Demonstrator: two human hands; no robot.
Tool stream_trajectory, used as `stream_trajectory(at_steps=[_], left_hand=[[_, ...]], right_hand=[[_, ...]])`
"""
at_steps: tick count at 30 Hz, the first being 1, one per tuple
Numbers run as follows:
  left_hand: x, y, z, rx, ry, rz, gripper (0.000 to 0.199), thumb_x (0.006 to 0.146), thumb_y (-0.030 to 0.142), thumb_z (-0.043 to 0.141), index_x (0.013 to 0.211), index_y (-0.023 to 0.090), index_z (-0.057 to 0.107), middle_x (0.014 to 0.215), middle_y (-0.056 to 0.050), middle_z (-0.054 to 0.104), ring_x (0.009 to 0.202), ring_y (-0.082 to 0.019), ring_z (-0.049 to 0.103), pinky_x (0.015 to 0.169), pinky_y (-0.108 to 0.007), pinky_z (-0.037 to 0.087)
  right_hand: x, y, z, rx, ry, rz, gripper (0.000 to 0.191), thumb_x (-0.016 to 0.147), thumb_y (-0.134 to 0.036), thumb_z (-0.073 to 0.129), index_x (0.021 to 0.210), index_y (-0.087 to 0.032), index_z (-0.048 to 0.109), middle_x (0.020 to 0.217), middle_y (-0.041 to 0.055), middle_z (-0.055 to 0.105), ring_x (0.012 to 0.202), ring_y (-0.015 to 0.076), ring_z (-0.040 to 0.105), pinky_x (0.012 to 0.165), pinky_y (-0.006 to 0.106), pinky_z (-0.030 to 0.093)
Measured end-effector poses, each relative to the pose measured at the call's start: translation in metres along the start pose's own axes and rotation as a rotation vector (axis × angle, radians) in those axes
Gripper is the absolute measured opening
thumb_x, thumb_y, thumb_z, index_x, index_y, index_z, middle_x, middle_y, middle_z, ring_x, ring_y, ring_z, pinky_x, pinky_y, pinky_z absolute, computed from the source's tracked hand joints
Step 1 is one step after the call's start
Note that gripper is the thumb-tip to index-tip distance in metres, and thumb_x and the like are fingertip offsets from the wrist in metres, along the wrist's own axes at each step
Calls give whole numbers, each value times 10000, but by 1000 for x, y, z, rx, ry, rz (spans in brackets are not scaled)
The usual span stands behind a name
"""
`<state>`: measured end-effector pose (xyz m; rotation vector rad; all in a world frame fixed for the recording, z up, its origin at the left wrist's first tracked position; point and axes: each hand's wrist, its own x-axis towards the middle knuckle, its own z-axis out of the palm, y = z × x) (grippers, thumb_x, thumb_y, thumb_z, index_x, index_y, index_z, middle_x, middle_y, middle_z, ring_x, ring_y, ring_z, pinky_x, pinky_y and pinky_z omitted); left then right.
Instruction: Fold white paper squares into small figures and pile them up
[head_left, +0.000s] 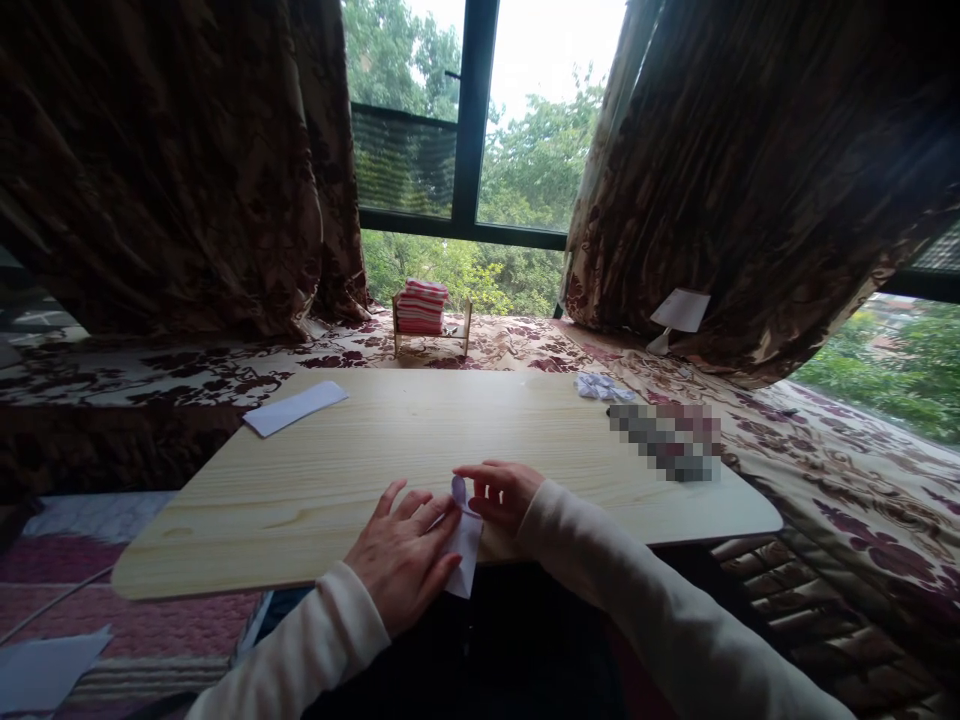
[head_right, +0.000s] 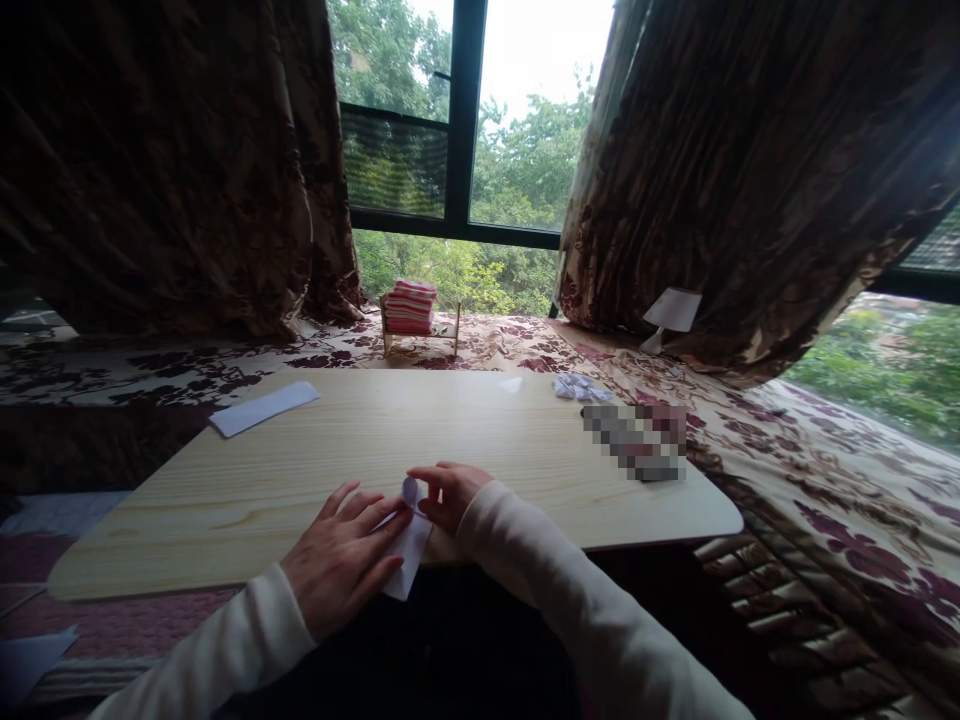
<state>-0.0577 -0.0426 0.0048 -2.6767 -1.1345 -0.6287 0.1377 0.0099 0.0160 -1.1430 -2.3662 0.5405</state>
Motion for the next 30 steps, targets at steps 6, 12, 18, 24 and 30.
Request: stream_trajectory(at_steps=[6, 12, 18, 24, 30], left_hand=[[3, 15, 5, 17, 5, -158, 391, 820, 396, 429, 1156, 224, 532, 1180, -59, 566, 1062, -267, 456, 1004, -524, 170], [5, 30, 8, 33, 49, -328, 409, 829, 386, 422, 1163, 185, 545, 1182, -82, 575, 1057, -282, 462, 970, -533, 217], [2, 28, 12, 64, 57, -302, 425, 819, 363, 448, 1185, 164, 532, 1203, -81, 566, 1044, -278, 463, 888, -470, 328], [3, 32, 14, 96, 61, -290, 416, 824, 347, 442, 1189, 166, 530, 1211, -75, 565, 1046, -283, 469, 897, -491, 319], [4, 30, 10, 16, 101, -295, 367, 802, 327, 469, 1100, 145, 584, 1145, -107, 596, 1006, -287, 491, 900, -507, 334]], right_hand=[[10, -2, 6, 70, 83, 28, 209, 746, -173, 562, 931, -163, 659, 775, 24, 659, 653, 121, 566, 660, 232, 450], [7, -1, 3, -98, 8, 50, 276, 766, -104, 483, 960, -162, 670, 752, 37, 627, 612, 111, 539, 616, 216, 430], [-7, -8, 11, -498, -86, 12, 307, 741, -286, 552, 1039, -243, 609, 837, 55, 559, 618, 142, 517, 503, 235, 374], [-9, -21, 16, -577, -80, 54, 276, 722, -329, 576, 980, -239, 611, 840, 49, 543, 626, 145, 513, 466, 238, 323], [-21, -8, 18, -531, 1, -1, 257, 786, -315, 527, 1024, -333, 621, 780, 26, 528, 554, 111, 438, 439, 234, 250]])
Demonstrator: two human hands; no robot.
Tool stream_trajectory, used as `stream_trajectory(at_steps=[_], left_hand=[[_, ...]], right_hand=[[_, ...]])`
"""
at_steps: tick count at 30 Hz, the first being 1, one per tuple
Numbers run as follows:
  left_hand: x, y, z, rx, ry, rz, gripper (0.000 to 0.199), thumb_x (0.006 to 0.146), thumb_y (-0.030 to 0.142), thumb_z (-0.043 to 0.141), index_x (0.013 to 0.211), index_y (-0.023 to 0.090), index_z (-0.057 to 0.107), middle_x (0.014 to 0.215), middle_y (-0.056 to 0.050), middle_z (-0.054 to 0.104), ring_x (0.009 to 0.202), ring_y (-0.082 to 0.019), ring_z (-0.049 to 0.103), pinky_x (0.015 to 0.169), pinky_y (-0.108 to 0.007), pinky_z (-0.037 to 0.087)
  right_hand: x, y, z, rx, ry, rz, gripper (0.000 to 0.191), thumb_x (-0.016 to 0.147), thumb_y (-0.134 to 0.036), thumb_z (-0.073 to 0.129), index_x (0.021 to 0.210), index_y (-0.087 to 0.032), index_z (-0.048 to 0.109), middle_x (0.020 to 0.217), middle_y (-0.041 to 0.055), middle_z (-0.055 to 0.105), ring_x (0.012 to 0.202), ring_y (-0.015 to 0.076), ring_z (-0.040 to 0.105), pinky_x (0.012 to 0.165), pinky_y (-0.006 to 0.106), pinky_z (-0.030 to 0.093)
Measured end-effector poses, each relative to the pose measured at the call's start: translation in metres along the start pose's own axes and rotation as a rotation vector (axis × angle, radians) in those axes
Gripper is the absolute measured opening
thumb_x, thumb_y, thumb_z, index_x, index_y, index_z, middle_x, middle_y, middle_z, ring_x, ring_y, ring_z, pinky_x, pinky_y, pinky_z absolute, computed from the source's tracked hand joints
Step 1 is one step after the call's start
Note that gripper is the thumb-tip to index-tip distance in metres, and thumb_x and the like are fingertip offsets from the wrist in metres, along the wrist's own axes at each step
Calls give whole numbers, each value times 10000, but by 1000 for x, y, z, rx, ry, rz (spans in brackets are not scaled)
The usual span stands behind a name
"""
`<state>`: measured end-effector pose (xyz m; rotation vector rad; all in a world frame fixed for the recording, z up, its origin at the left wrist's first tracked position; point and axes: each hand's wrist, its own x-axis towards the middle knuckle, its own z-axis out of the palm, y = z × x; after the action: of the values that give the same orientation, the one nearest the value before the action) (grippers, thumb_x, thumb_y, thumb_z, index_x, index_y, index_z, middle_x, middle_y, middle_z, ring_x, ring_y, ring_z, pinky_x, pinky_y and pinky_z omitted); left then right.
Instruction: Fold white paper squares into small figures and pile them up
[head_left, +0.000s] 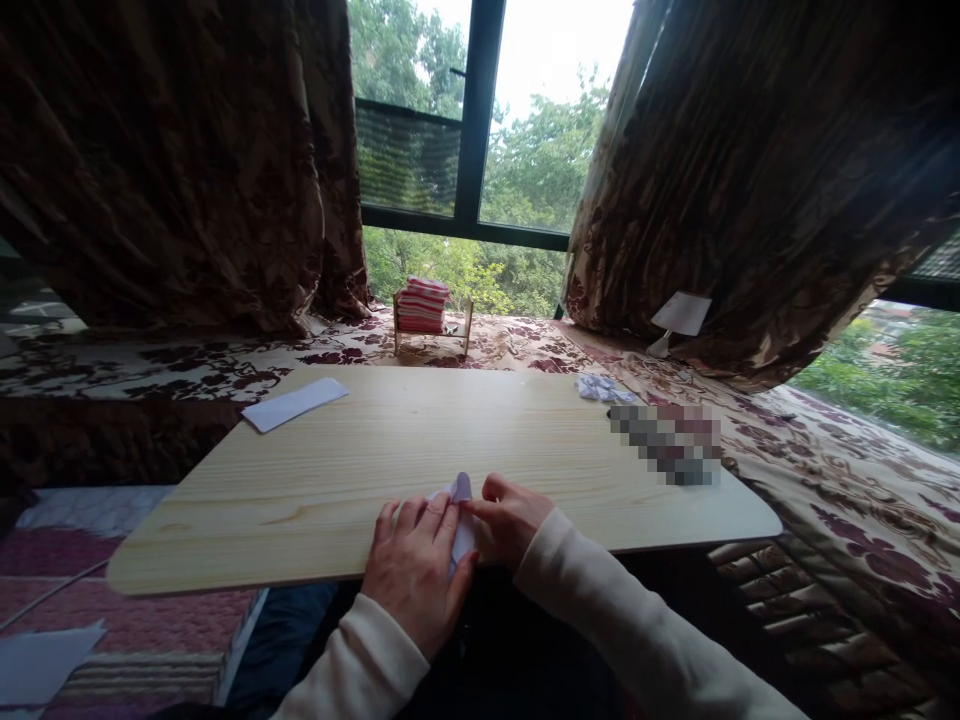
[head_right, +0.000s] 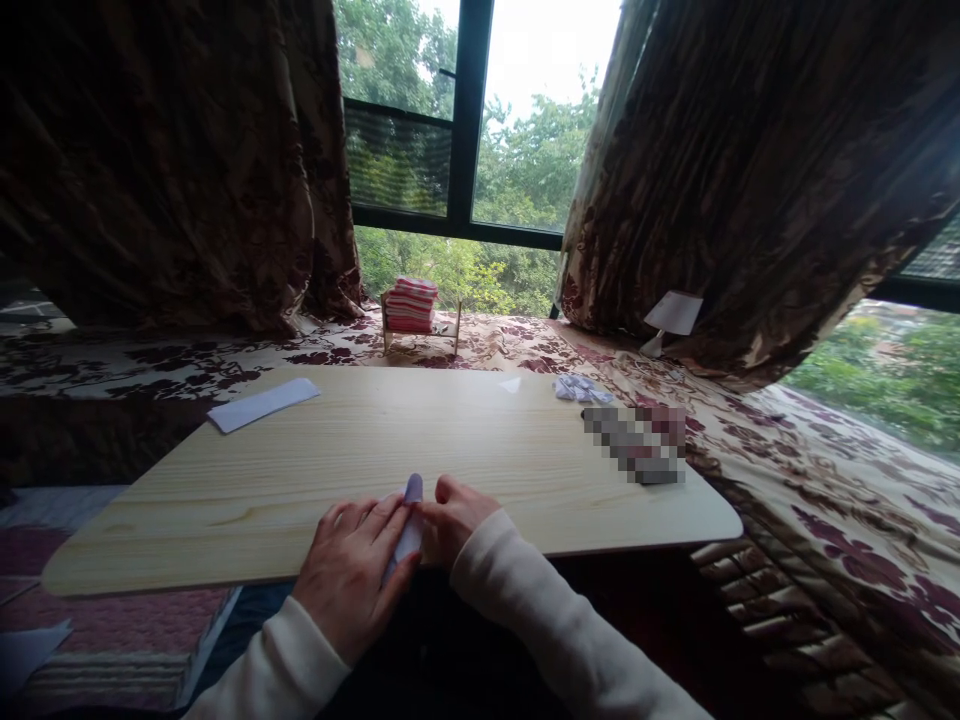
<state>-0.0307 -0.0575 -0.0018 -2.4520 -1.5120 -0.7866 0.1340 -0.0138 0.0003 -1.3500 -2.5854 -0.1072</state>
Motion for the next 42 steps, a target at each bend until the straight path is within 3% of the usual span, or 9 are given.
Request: stream_trajectory(at_steps=[6, 11, 13, 19, 23, 29, 35, 39, 42], left_hand=[[22, -34, -4, -235, -64, 46, 291, 819, 163, 368, 999, 118, 592, 948, -103, 643, 889, -212, 544, 820, -379, 439], [33, -44, -5, -362, -96, -103, 240, 788, 130, 374, 972, 160, 525, 784, -31, 643, 717, -163, 583, 692, -306, 470], [34, -45, -6, -326, -92, -80, 238, 785, 122, 375, 963, 164, 527, 772, -29, 630, 722, -163, 571, 699, -306, 457], [37, -45, -6, 7, -206, 210, 306, 750, 183, 454, 1013, 208, 608, 848, -63, 584, 817, -223, 494, 723, -381, 401], [35, -46, -10, 58, -201, 235, 282, 795, 260, 437, 1004, 227, 623, 830, -59, 579, 823, -224, 482, 745, -402, 381], [15, -58, -18, -2, -142, 204, 278, 786, 210, 445, 999, 208, 623, 963, -59, 607, 899, -232, 486, 802, -420, 369], [3, -36, -16, -111, 9, 111, 308, 807, 177, 396, 1033, 167, 604, 1051, -71, 628, 932, -218, 507, 884, -419, 351], [4, -18, -10, -75, -52, 107, 313, 806, 232, 417, 1056, 183, 598, 1087, -86, 611, 971, -241, 498, 884, -439, 353], [6, -14, -7, -37, -64, 99, 328, 803, 272, 433, 1088, 209, 583, 1107, -86, 592, 979, -258, 487, 861, -455, 360]], right_hand=[[3, 2, 1, 29, -21, 40, 279, 776, -312, 518, 1028, -363, 627, 791, 20, 529, 524, 98, 406, 427, 234, 215], [4, 0, -1, 25, -35, 49, 261, 765, -299, 521, 980, -374, 647, 773, 18, 525, 547, 110, 423, 434, 233, 225], [4, 0, 0, 26, -38, 59, 256, 761, -302, 529, 974, -381, 647, 773, 15, 527, 548, 108, 427, 438, 233, 229], [4, 1, 0, 27, -76, 62, 285, 764, -323, 527, 1025, -386, 625, 804, 25, 540, 556, 109, 440, 439, 234, 226], [4, -1, -4, 10, -107, 80, 299, 775, -311, 499, 1036, -405, 612, 821, 23, 543, 556, 115, 445, 437, 238, 228], [5, -4, -10, 20, -142, 92, 307, 728, -374, 546, 1024, -415, 614, 815, 17, 534, 582, 120, 469, 447, 227, 261], [4, -2, -6, 38, -84, 83, 289, 746, -320, 544, 1007, -416, 623, 779, 8, 534, 553, 106, 460, 463, 217, 305], [8, 3, -4, 119, -73, 41, 325, 713, -331, 592, 1030, -390, 624, 762, 5, 547, 528, 103, 459, 495, 228, 361], [13, 8, -2, 199, -69, 20, 288, 729, -234, 584, 984, -343, 663, 704, -3, 565, 520, 94, 469, 517, 219, 393]])
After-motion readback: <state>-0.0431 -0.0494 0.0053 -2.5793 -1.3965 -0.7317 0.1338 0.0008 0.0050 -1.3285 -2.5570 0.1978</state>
